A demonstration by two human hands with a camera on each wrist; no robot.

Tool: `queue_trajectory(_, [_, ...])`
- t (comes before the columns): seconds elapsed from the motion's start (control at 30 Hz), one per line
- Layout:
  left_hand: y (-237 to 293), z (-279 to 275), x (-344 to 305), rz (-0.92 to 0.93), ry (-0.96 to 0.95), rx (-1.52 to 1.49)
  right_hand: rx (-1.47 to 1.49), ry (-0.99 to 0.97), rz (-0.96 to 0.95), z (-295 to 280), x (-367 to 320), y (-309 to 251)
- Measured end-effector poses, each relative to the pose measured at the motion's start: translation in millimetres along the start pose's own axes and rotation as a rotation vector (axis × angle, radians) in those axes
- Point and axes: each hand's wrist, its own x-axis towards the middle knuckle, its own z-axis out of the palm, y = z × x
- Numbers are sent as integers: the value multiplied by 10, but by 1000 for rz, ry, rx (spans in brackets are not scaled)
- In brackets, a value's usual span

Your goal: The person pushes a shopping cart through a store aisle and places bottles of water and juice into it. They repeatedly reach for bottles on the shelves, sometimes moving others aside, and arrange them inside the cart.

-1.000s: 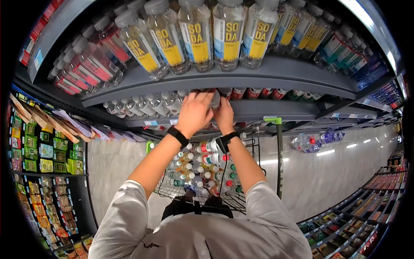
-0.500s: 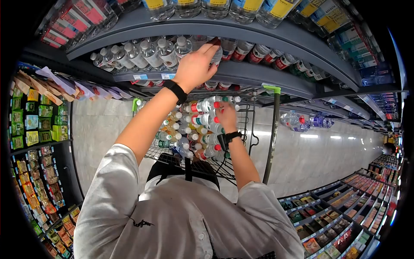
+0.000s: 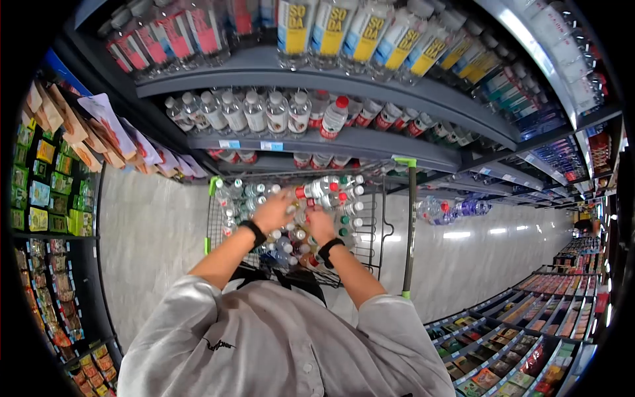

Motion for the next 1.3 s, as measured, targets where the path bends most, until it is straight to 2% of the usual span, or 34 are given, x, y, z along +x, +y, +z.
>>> queue_trajectory(0.03, [-311,217,-148,-18,-102,23,67,78,-27,-105,-56,-184])
queue_trajectory(0.07, [-346,156,-330,36,-79,34,118,114,-60,-192,-105,-310])
queue_trajectory(0.1, [-389,117,-432,-48,-185,-110,156,121,-68,-152,-90,-308])
queue_trajectory(0.13, [-408,120,-494,-37,-188,-124,195,124,-70,-138,-97,-320])
queue_trajectory(0.2, [-499,99,-638,1,-246,-150,272,108,-57,-578,-227,-553])
queue_trajectory(0.33, [-335,-16,-618,249,-232,-380,344,210,88,-1351,-434,-923])
queue_trajectory(0.4, [79,-258,-650,88,-274,-483,308,208,231,-1734,-502,-1058])
queue_trajectory(0.43, [75,-117,-598,117,-222,-546,379,293,224,-1787,-535,-1054])
queue_trajectory(0.47, [223,-192,-578,41,-331,-636,356,263,244,-1881,-544,-1007])
queue_trajectory(0.53, [168,176,-426,121,-464,-1073,718,219,326,-1956,-534,-853])
queue_trajectory(0.57, [324,47,-429,100,-538,-1129,706,240,346,-1990,-612,-879])
queue_trajectory(0.63, [517,-107,-395,-98,-651,-1290,892,358,397,-2077,-753,-963])
queue_trajectory(0.67, [571,-171,-355,-213,-721,-1382,887,336,376,-2072,-831,-956])
queue_trajectory(0.7, [625,-269,-331,-206,-800,-1505,904,305,398,-2026,-920,-940])
queue_trajectory(0.73, [668,-230,-295,-193,-785,-1516,927,275,412,-1970,-994,-939])
queue_trajectory(0.8, [699,-77,-192,43,-426,-1374,938,118,438,-1894,-1127,-955])
queue_trajectory(0.83, [626,105,-68,160,-349,-1211,1065,83,414,-1846,-1166,-956])
queue_trajectory(0.9, [745,-54,29,246,-347,-977,1331,37,373,-1832,-1191,-899])
queue_trajectory(0.97, [915,-274,112,312,-315,-682,1391,43,289,-1912,-1156,-825])
queue_trajectory(1.0, [975,-334,218,451,-250,-513,1440,47,218,-1960,-1126,-778])
queue_trajectory(1.07, [1106,-471,405,478,-223,-279,1439,59,154,-1909,-964,-467])
queue_trajectory(1.13, [1323,-683,565,375,-192,-142,1264,237,27,-1944,-780,-284])
queue_trajectory(1.17, [1418,-766,655,416,-63,-110,1369,245,8,-2011,-667,-208])
queue_trajectory(1.2, [1507,-852,759,458,68,-74,1276,382,-83,-1926,-455,-10])
queue_trajectory(1.27, [1699,-1037,934,447,201,-153,1052,558,-128,-1842,-23,356])
queue_trajectory(1.3, [1756,-1092,1050,511,246,-104,1071,542,-140,-1905,170,453])
